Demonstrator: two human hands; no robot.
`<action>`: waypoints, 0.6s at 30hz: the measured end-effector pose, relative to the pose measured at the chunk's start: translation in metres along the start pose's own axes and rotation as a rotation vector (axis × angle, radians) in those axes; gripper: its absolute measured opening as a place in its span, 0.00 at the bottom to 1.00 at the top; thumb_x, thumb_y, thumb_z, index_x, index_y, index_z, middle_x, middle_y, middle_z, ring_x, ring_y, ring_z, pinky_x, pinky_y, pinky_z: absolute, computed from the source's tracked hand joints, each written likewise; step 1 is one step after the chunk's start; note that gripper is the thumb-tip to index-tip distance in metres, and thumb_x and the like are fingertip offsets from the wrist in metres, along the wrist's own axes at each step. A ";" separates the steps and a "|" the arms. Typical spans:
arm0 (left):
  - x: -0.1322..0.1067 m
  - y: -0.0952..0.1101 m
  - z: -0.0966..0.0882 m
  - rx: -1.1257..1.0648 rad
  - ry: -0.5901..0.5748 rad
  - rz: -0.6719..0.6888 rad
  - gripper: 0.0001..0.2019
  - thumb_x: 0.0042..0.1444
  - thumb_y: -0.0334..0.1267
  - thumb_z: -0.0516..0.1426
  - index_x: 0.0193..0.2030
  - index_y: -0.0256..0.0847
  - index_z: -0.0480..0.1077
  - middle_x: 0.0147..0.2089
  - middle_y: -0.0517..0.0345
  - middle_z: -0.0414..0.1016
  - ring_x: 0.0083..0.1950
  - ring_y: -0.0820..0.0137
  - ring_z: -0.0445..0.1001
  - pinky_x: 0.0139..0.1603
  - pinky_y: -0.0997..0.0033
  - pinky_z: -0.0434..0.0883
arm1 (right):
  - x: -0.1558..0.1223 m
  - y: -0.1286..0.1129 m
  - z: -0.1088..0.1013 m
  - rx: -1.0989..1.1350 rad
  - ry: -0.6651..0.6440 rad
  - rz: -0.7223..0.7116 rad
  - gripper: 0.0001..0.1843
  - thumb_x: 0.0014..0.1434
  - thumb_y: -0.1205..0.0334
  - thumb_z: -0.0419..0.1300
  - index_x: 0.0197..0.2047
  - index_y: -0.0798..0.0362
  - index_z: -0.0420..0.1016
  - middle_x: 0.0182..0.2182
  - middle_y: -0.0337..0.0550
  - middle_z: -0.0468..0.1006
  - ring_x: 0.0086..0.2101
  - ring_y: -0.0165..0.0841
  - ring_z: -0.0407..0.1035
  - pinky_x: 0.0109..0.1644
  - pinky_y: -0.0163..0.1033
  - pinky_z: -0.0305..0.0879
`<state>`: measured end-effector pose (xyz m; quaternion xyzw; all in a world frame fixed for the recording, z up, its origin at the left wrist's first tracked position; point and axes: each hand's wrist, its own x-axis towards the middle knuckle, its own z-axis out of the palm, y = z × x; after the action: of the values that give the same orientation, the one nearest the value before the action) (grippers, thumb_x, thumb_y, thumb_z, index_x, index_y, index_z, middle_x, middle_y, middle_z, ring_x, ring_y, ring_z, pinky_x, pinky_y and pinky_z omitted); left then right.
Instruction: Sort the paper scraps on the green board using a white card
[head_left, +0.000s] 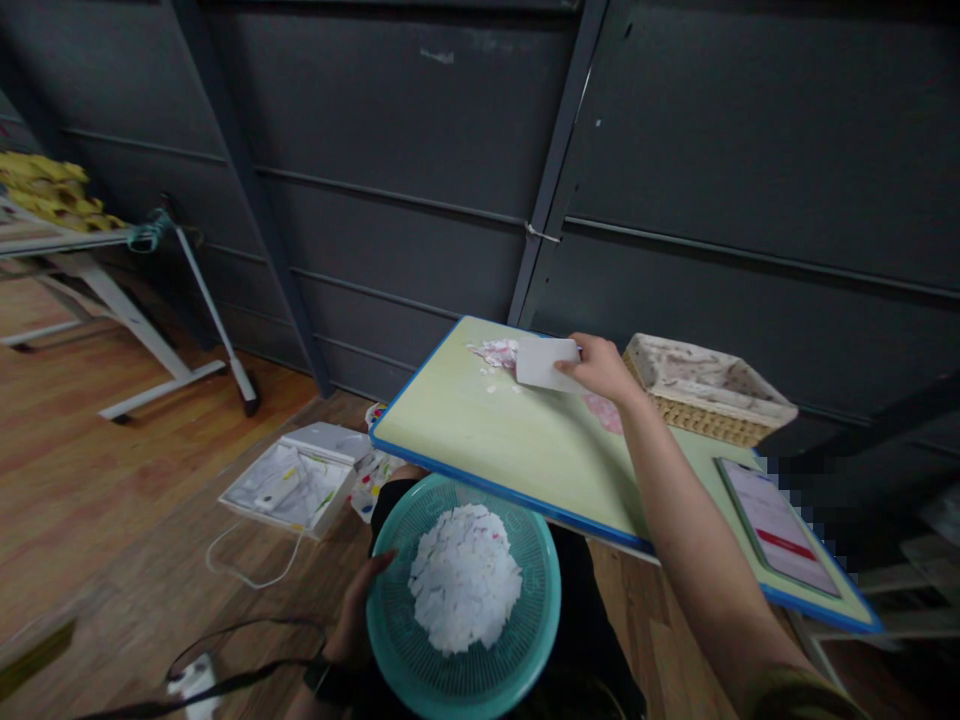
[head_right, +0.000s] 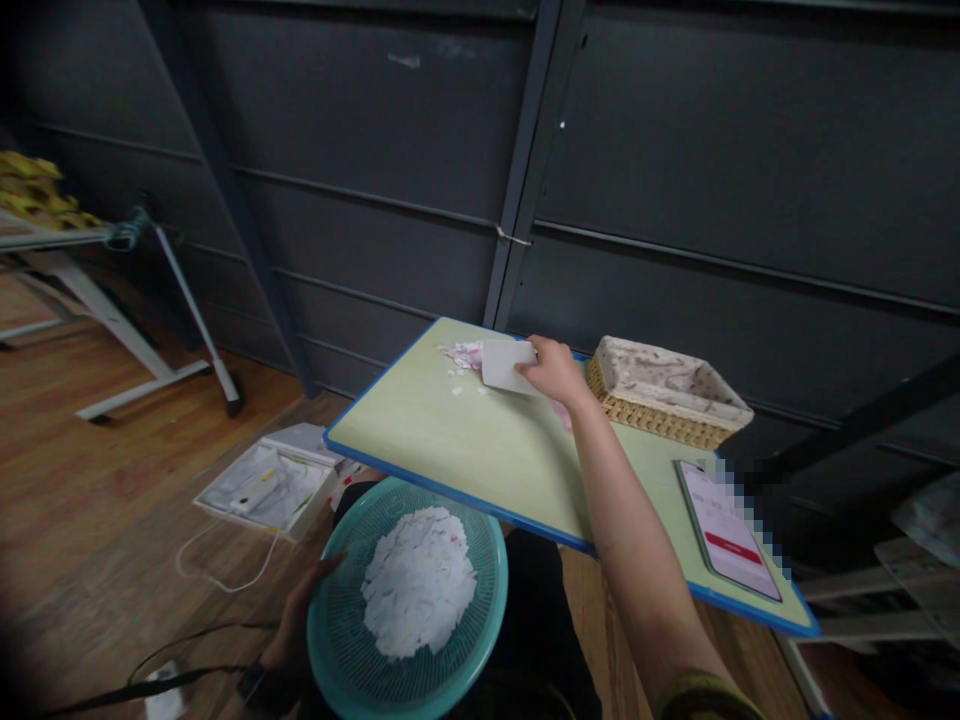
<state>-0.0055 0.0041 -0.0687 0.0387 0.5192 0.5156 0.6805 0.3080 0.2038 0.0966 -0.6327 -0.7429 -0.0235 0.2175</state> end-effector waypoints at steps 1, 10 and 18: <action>-0.001 0.001 0.001 0.018 -0.003 -0.022 0.04 0.35 0.33 0.64 0.19 0.43 0.73 0.20 0.61 0.79 0.54 0.47 0.72 0.56 0.53 0.70 | -0.001 0.000 0.002 0.030 0.005 0.004 0.14 0.48 0.60 0.57 0.38 0.57 0.73 0.34 0.46 0.76 0.32 0.35 0.67 0.34 0.35 0.56; -0.006 0.003 0.007 0.044 -0.007 -0.062 0.03 0.38 0.31 0.62 0.20 0.41 0.72 0.26 0.54 0.82 0.55 0.49 0.72 0.57 0.55 0.68 | -0.006 -0.004 0.020 0.220 0.078 0.032 0.13 0.48 0.60 0.57 0.35 0.58 0.72 0.32 0.45 0.76 0.29 0.32 0.65 0.33 0.35 0.56; 0.005 -0.003 -0.002 -0.009 -0.034 -0.082 0.04 0.37 0.33 0.64 0.23 0.40 0.73 0.27 0.55 0.82 0.50 0.50 0.76 0.53 0.54 0.71 | 0.019 -0.023 0.042 0.099 0.090 -0.072 0.13 0.52 0.61 0.56 0.41 0.56 0.71 0.35 0.48 0.77 0.33 0.37 0.67 0.36 0.38 0.58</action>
<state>-0.0052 0.0054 -0.0746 0.0228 0.5064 0.4889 0.7099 0.2718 0.2302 0.0705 -0.5924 -0.7547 -0.0230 0.2809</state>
